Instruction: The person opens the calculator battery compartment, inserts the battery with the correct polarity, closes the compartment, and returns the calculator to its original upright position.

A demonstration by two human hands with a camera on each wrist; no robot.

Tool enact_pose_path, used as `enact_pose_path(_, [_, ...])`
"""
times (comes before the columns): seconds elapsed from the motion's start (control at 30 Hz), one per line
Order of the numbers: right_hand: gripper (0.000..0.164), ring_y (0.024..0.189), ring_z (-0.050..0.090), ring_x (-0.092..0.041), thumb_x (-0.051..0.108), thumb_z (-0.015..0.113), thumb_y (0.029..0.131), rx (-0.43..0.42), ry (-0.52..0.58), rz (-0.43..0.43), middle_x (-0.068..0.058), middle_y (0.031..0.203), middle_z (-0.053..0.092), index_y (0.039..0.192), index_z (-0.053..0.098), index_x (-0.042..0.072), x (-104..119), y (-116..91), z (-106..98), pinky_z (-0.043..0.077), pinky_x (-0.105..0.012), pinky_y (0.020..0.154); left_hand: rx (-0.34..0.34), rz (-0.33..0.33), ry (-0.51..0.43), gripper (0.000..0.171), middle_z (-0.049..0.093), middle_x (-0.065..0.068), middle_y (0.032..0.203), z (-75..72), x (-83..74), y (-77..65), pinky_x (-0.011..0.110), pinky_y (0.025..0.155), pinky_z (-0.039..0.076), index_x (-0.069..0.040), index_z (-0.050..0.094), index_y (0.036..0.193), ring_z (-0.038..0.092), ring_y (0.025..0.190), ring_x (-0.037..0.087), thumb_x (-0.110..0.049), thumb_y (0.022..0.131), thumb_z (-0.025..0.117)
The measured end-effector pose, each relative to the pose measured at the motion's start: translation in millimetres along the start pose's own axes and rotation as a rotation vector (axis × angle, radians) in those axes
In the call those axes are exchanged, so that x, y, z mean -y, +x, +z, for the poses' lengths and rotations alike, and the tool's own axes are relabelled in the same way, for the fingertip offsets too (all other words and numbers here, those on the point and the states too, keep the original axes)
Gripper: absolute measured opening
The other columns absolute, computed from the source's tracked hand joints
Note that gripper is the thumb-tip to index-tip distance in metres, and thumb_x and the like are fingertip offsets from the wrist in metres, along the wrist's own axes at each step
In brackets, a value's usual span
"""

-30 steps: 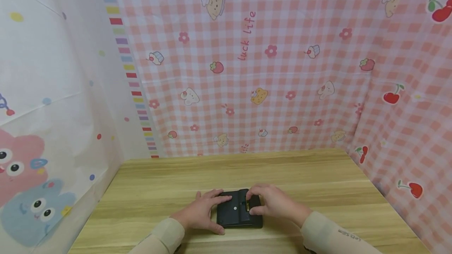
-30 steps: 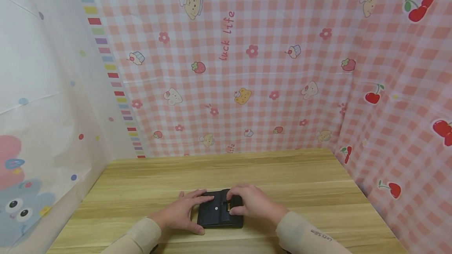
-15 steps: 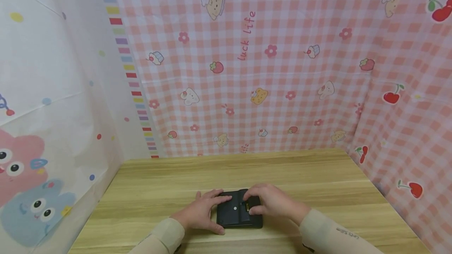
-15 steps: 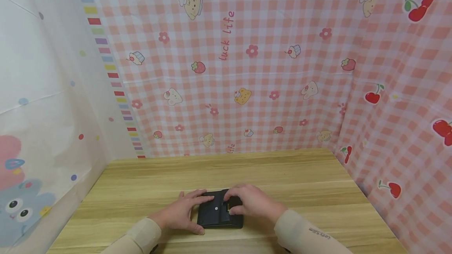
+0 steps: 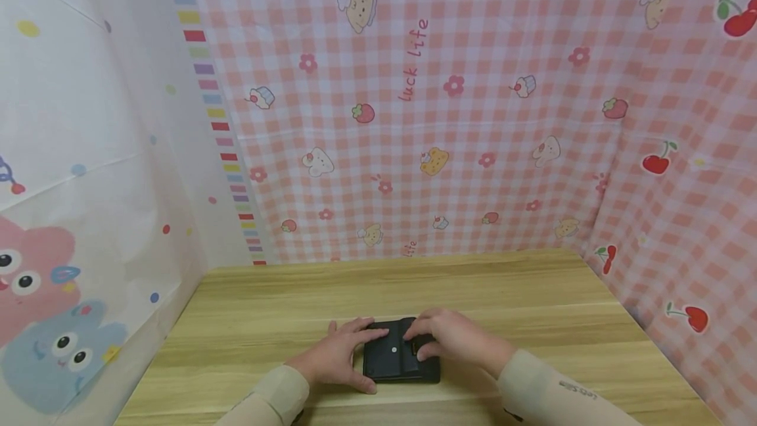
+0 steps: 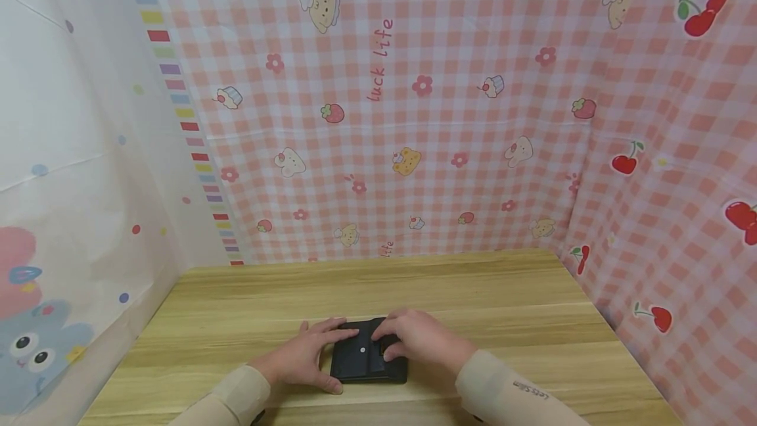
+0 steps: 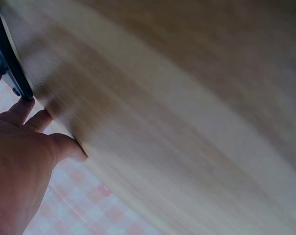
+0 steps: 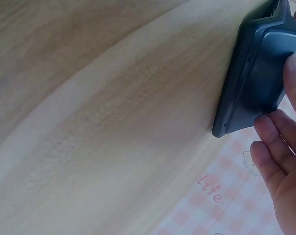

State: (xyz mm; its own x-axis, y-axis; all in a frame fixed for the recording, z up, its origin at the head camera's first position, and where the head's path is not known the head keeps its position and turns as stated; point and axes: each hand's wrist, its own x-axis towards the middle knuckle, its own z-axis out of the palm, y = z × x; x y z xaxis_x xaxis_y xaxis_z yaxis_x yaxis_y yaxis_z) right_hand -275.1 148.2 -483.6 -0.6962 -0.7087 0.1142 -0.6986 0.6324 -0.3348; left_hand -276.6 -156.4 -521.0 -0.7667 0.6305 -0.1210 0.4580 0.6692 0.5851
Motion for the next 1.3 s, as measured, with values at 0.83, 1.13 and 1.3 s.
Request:
enact_pose_path(0.83, [0.036, 0.115, 0.072, -0.017, 0.029, 0.086, 0.089, -0.001, -0.113, -0.062, 0.0, 0.122, 0.077, 0.125, 0.082, 0.026, 1.2, 1.5, 1.1, 0.063, -0.033, 0.094, -0.004, -0.006, 0.018, 0.095, 0.033, 0.011, 0.175, 0.3, 0.5, 1.2, 0.084, 0.123, 0.006, -0.042, 0.047, 0.161, 0.025, 0.164, 0.043, -0.056, 0.079, 0.092])
enact_pose_path(1.13, [0.031, 0.119, 0.072, -0.018, 0.028, 0.087, 0.088, 0.003, -0.14, -0.049, -0.002, 0.126, 0.078, 0.119, 0.084, 0.026, 3.0, 0.5, 1.5, 0.062, -0.038, 0.1, 0.002, -0.017, 0.019, 0.095, 0.032, 0.011, 0.175, -1.0, -2.1, 0.3, 0.084, 0.123, 0.005, -0.041, 0.047, 0.161, 0.026, 0.164, 0.043, -0.056, 0.079, 0.092])
enact_pose_path(1.3, [0.031, 0.12, 0.072, -0.021, 0.027, 0.086, 0.089, 0.0, -0.117, -0.038, -0.004, 0.127, 0.078, 0.12, 0.084, 0.025, 4.1, -0.6, 1.3, 0.062, -0.04, 0.1, 0.003, -0.026, 0.014, 0.095, 0.033, 0.011, 0.175, -1.7, -3.8, -0.9, 0.083, 0.124, 0.005, -0.04, 0.047, 0.161, 0.025, 0.164, 0.043, -0.054, 0.079, 0.092])
